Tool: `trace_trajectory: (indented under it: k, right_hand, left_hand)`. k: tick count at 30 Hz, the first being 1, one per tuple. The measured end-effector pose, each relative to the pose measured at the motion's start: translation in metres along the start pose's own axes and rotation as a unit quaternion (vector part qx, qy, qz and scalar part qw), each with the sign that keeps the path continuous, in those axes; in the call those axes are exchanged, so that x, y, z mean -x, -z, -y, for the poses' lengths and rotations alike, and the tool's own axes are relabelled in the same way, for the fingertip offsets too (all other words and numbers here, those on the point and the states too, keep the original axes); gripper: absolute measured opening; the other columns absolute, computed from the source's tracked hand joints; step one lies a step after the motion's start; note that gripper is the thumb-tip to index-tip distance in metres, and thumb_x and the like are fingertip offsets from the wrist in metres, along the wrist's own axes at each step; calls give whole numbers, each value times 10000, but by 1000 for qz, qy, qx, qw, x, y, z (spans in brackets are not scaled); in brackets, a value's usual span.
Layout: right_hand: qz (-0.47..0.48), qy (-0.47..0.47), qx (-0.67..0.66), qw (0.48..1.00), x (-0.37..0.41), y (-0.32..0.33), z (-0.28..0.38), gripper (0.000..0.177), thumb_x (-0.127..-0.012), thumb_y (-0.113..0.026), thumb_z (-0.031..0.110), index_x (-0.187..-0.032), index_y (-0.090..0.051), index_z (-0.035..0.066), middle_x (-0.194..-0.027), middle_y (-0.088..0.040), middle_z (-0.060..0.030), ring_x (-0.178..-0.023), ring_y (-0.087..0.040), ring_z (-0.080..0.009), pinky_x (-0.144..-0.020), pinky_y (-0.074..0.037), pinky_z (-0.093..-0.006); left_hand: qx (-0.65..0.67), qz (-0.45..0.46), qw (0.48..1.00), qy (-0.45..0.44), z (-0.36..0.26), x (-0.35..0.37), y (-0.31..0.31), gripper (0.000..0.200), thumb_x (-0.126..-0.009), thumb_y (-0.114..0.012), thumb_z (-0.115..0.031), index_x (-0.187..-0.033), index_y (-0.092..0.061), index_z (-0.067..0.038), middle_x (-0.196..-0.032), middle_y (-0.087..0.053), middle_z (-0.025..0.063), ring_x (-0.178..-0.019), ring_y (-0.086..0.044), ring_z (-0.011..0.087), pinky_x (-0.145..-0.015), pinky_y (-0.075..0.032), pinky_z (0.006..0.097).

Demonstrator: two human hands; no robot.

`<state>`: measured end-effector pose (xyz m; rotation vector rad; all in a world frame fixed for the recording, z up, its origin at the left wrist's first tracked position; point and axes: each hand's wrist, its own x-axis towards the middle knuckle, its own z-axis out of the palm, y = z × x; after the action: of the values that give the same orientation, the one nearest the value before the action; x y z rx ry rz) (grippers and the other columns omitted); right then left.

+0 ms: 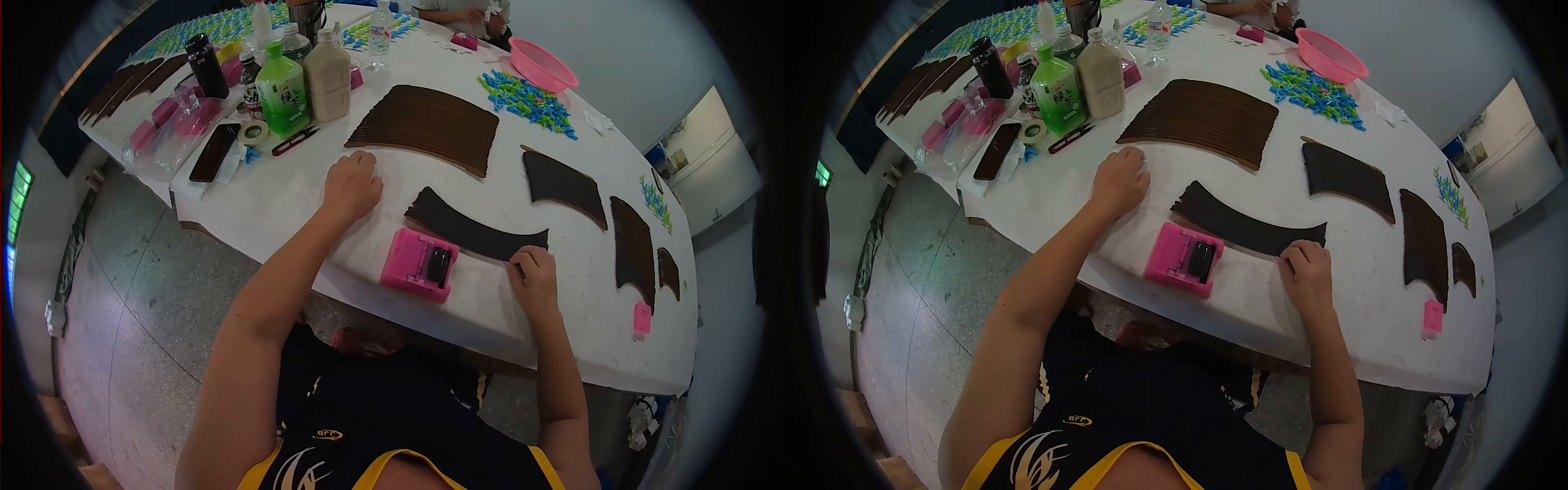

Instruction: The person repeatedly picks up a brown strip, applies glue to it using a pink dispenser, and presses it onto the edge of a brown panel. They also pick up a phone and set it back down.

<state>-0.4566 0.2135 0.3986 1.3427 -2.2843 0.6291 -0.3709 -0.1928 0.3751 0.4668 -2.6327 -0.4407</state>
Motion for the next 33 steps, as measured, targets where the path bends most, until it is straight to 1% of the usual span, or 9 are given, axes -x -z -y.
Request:
trace_trajectory:
  k: [2,5,9,11,12,14,18,22,33]
  right_hand:
    - [-1,1,9,1000,0,1,-1,190,-804,-803,39,-933,-668,76,-1002,-659,-74,-929,-625,-293,-841,-455,-426]
    - [3,6,22,1000,-1,4,-1,188,-813,-799,36,-921,-652,81,-994,-663,-69,-924,-630,-289,-839,-459,-425]
    - [2,-5,13,1000,-22,20,12,179,-850,-787,43,-922,-630,87,-962,-669,-71,-900,-645,-287,-835,-466,-430]
    - [20,4,4,1000,-44,32,32,174,-858,-780,36,-927,-626,80,-954,-669,-78,-881,-653,-294,-816,-482,-431]
    - [36,13,-5,999,-56,38,43,168,-867,-772,29,-932,-623,72,-945,-669,-85,-863,-661,-302,-797,-498,-433]
    - [23,19,-40,999,-76,44,68,161,-873,-765,15,-940,-624,56,-937,-666,-97,-828,-664,-305,-757,-516,-418]
    - [-2,-11,-159,987,-85,48,87,135,-905,-745,-12,-979,-633,4,-922,-659,-120,-751,-680,-287,-647,-548,-370]
    - [35,-74,-211,974,-69,48,78,103,-936,-733,-7,-1001,-653,-7,-913,-659,-120,-729,-679,-245,-642,-543,-345]
    - [122,-34,-274,953,-73,8,89,137,-928,-755,28,-1051,-697,8,-927,-706,-97,-778,-695,-210,-688,-562,-329]
  left_hand:
    - [15,-55,998,-24,1,5,3,257,-884,-687,-198,-1093,-704,-50,-1141,-721,135,-1057,-655,350,-932,-515,497]
    - [50,-72,995,-52,-8,15,12,194,-879,-692,-172,-1032,-716,-55,-1084,-737,124,-1044,-656,346,-913,-516,488]
    - [115,-24,987,-113,-52,22,50,147,-876,-693,-133,-1000,-714,-58,-1042,-735,117,-1035,-655,347,-907,-510,487]
    - [157,-65,952,-253,-91,28,64,101,-882,-687,-93,-973,-712,-58,-961,-725,119,-1008,-656,348,-904,-513,475]
    - [158,-64,952,-253,-110,32,67,101,-882,-687,-93,-973,-712,-58,-961,-725,119,-1008,-656,348,-904,-513,475]
    - [187,-64,909,-366,-141,39,72,133,-859,-733,-73,-988,-705,-59,-957,-728,126,-947,-683,351,-839,-541,475]
    - [115,26,937,-330,-151,46,87,134,-840,-721,-60,-972,-697,-58,-901,-712,106,-894,-699,333,-766,-559,452]
    - [36,54,937,-342,-125,39,111,86,-823,-706,-42,-907,-695,-54,-876,-699,96,-854,-710,313,-713,-563,438]
    - [-73,78,899,-424,-126,33,138,55,-775,-744,-38,-782,-707,-78,-824,-697,58,-858,-704,266,-754,-574,400]
